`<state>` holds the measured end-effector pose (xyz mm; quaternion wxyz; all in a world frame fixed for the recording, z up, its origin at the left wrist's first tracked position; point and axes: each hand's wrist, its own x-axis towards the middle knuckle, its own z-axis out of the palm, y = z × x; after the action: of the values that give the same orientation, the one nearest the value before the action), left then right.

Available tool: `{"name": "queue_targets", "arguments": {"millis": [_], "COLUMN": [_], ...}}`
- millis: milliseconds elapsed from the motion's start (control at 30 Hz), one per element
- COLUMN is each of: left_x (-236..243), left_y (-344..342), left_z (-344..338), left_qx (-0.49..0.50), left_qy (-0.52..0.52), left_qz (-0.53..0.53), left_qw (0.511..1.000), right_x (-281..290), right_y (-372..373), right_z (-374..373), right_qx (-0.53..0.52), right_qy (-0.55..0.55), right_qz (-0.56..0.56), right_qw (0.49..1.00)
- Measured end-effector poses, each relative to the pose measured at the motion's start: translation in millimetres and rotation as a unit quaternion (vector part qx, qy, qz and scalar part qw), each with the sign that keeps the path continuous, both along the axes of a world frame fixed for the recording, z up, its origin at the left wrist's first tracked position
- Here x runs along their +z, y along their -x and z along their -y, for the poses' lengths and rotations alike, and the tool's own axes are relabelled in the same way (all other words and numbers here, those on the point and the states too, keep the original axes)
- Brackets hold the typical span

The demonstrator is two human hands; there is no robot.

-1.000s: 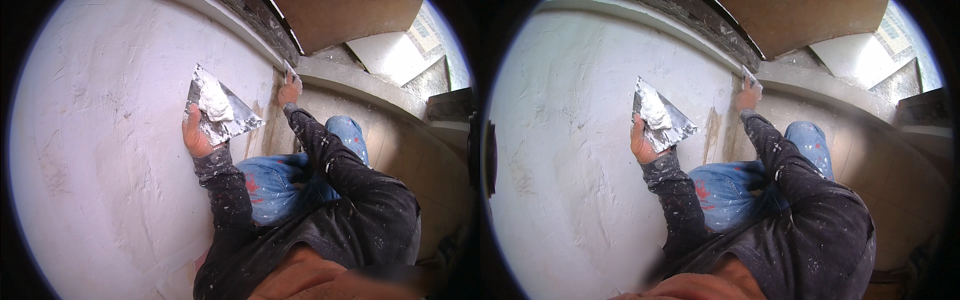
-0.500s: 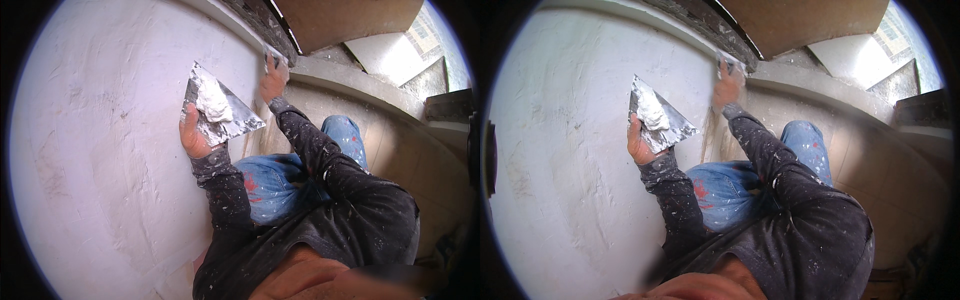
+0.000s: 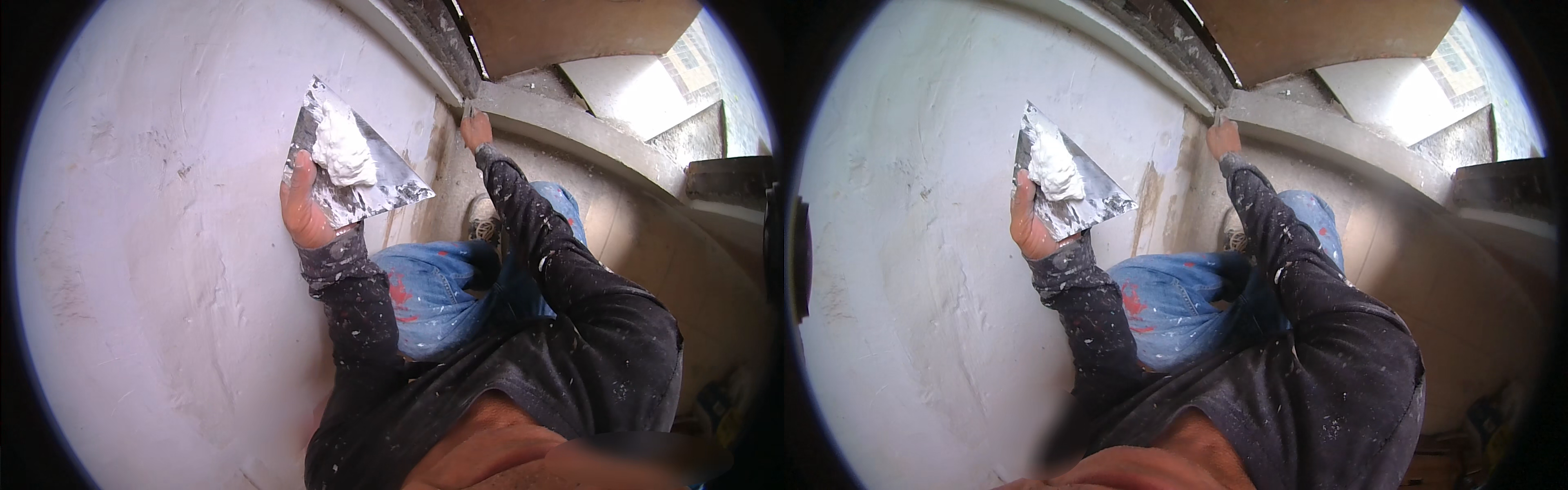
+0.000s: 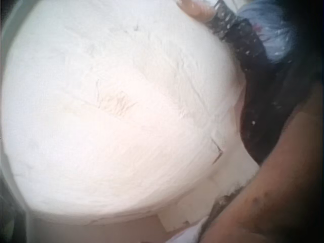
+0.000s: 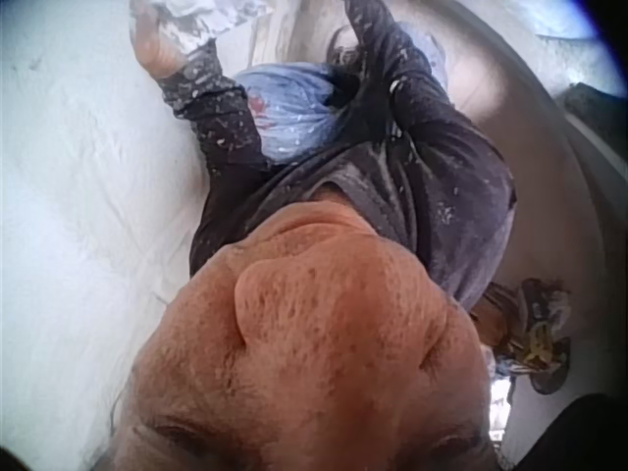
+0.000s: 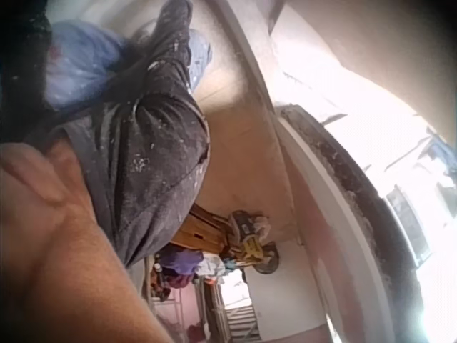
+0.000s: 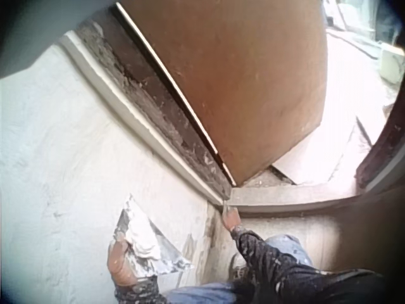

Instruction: The person scoops white plaster from a mixing board onto a hawk and applies it to a wall using a trowel. They repeatedly smooth the plaster along the wall surface near a staircase.

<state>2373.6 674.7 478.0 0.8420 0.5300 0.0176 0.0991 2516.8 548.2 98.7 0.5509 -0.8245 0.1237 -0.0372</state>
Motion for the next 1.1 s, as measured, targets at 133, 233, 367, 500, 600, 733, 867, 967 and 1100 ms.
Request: {"name": "queue_targets", "arguments": {"millis": [133,233,367,500,600,733,867,967,1100], "left_x": [4.1,3.2,-5.7,-7.9,-23.9,-22.7,-20.9,-11.6,-6.9], "left_y": [-6.6,-17.6,-6.5,-8.6,-12.3,-18.0,-16.6,-11.3,-11.7], "left_z": [4.4,13.5,-8.1,-13.5,-27.5,-19.2,-21.2,-7.9,9.5], "left_qx": [-0.015,-0.02,0.048,0.054,0.074,0.051,0.014,-0.074,-0.103], "left_qy": [-0.008,-0.003,-0.019,-0.029,-0.057,-0.01,0.018,0.09,0.19], "left_qz": [-0.005,-0.009,-0.01,-0.01,-0.001,0.004,-0.034,-0.064,-0.095], "left_qw": [1.0,1.0,0.999,0.998,0.996,0.999,0.999,0.991,0.972], "right_x": [-47.9,-64.0,44.1,151.3,240.1,293.7,319.7,328.1,323.6], "right_y": [-47.5,-67.9,-50.2,-31.1,15.1,77.3,113.8,117.5,121.4], "right_z": [13.2,31.2,14.8,32.4,78.5,142.8,154.6,132.7,100.5], "right_qx": [0.036,0.105,0.135,0.095,0.154,0.15,0.161,0.238,0.309], "right_qy": [0.13,0.157,-0.09,-0.177,-0.178,-0.219,-0.192,-0.013,0.052], "right_qz": [0.032,0.065,-0.053,-0.072,0.038,0.162,0.244,0.471,0.484], "right_qw": [0.99,0.98,0.985,0.977,0.971,0.95,0.937,0.85,0.817]}}
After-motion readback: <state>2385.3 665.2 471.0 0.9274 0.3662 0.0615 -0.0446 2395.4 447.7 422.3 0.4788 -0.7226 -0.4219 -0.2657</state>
